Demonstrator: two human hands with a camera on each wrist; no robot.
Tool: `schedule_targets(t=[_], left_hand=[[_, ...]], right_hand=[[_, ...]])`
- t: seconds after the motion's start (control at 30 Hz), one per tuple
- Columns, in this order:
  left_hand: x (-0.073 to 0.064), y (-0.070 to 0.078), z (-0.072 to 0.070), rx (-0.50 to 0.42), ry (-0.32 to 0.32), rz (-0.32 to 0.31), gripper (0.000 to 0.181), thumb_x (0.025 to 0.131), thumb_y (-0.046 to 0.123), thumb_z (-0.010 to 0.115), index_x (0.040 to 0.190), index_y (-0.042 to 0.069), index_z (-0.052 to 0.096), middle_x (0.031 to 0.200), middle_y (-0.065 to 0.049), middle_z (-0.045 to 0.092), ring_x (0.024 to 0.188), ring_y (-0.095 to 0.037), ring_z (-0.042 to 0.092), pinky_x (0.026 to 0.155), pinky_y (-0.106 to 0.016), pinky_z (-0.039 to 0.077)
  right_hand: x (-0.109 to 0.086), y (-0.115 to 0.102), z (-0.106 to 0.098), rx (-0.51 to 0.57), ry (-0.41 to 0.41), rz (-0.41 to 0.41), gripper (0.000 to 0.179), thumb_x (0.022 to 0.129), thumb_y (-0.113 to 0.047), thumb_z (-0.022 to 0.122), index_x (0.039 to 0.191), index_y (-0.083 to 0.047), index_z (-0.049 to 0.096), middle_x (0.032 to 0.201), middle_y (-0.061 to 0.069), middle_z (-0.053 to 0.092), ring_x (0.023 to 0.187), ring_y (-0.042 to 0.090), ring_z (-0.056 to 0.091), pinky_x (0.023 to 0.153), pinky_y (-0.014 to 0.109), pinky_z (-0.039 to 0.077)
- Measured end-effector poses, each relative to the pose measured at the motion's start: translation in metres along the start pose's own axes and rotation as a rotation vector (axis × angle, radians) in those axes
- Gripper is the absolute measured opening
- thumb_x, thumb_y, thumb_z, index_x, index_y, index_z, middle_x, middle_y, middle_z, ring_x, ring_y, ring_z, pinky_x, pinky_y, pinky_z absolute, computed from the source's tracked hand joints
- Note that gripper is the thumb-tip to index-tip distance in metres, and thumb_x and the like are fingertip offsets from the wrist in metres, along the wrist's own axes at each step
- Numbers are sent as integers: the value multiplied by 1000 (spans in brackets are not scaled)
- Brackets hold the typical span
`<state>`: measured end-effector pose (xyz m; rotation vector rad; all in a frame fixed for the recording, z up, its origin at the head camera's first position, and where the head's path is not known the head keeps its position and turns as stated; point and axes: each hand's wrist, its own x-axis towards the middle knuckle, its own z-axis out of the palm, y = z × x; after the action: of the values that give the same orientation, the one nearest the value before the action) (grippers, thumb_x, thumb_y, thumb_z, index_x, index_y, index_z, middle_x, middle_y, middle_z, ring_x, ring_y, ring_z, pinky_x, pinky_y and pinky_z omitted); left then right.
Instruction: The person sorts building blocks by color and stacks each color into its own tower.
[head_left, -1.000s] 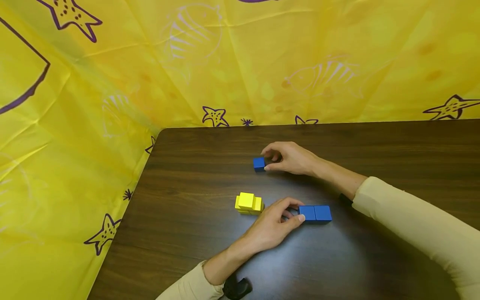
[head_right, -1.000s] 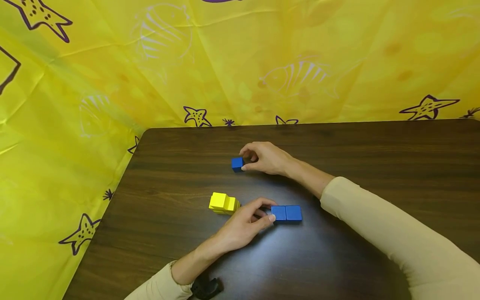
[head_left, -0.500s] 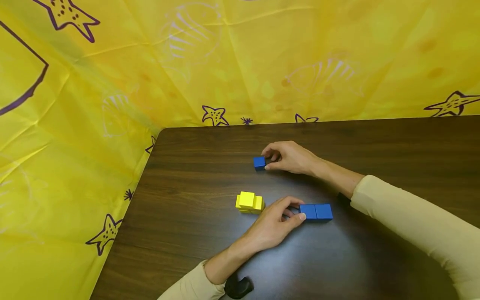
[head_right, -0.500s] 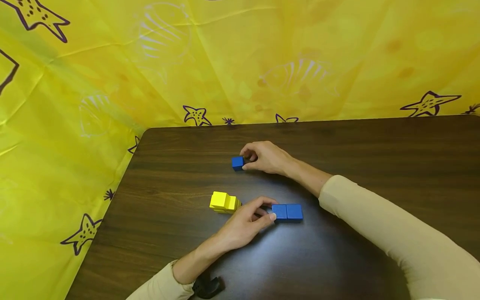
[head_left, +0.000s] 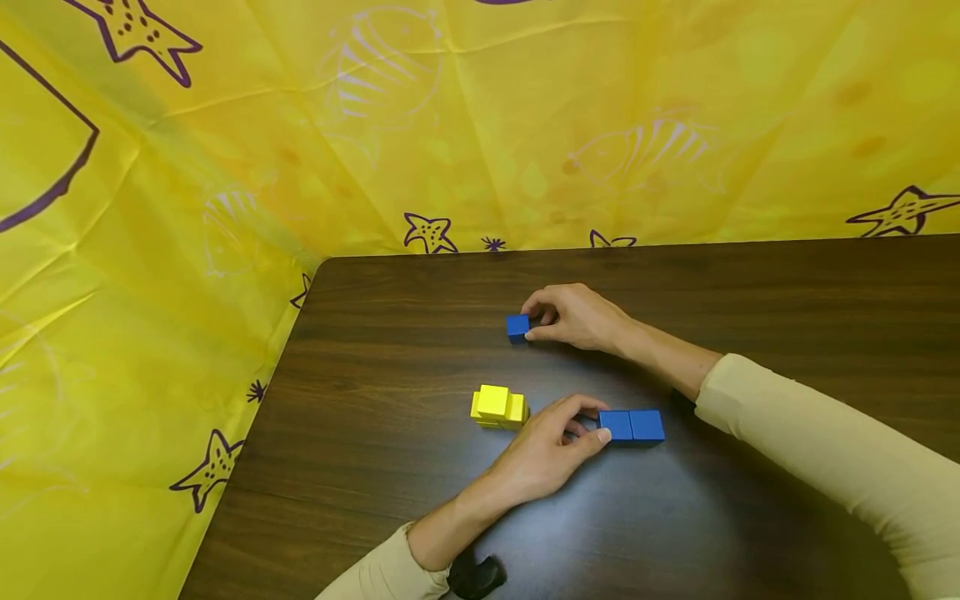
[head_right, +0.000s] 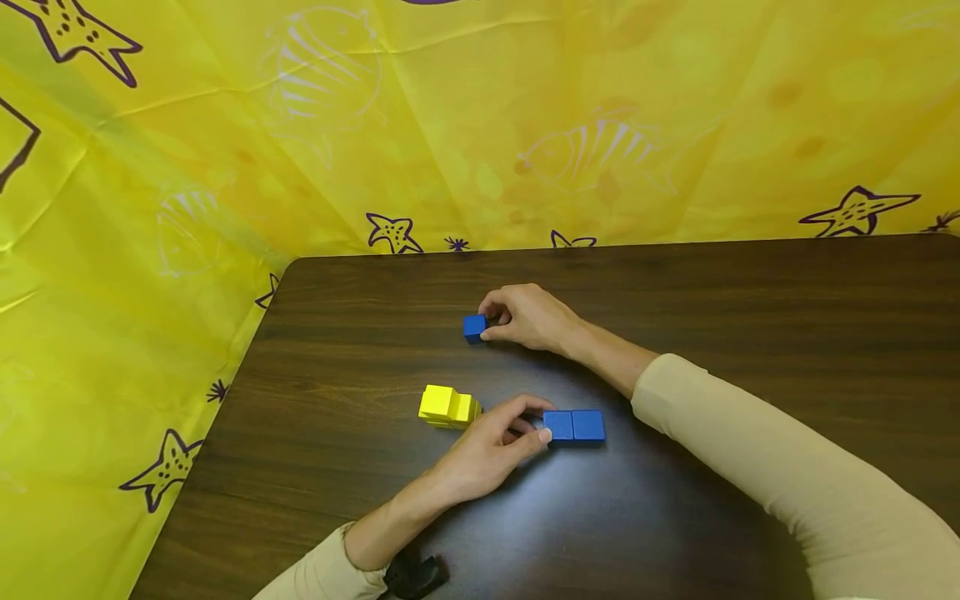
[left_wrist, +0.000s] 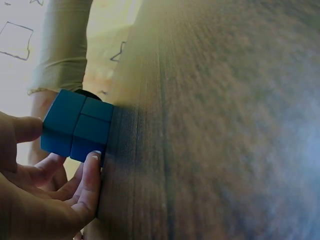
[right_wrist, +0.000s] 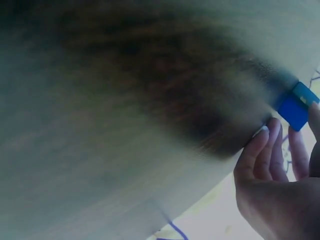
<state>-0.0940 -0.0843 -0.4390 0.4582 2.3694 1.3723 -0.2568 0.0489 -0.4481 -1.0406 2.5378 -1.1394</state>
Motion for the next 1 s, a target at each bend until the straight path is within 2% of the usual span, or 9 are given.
schedule_targets(t=[0.33,0.7,1.0], left_hand=[[-1,1,2,-2,20,15,28,101,30,60,125,18,63,116,4,63,92,-1,58,81,-19,49],[-4,1,-2,-24,7,-31,30,100,35,61,126,21,62,118,5,62,92,-2,60,82,-21,50],[-3,2,-1,-25,10,-31,30,99,33,63,126,19,62,117,3,62,90,-1,60,81,-20,50]], right_hand=[[-4,0,-5,22,-14,-34,27,88,-20,78,111,-10,71,101,4,70,85,12,66,75,31,55],[-16,-1,-16,87,-26,13,26,89,-21,76,113,-13,70,102,0,71,96,14,68,84,34,55],[-26,-5,-28,98,-21,28,27,91,-24,75,116,-15,69,105,-2,71,98,14,67,85,37,54]])
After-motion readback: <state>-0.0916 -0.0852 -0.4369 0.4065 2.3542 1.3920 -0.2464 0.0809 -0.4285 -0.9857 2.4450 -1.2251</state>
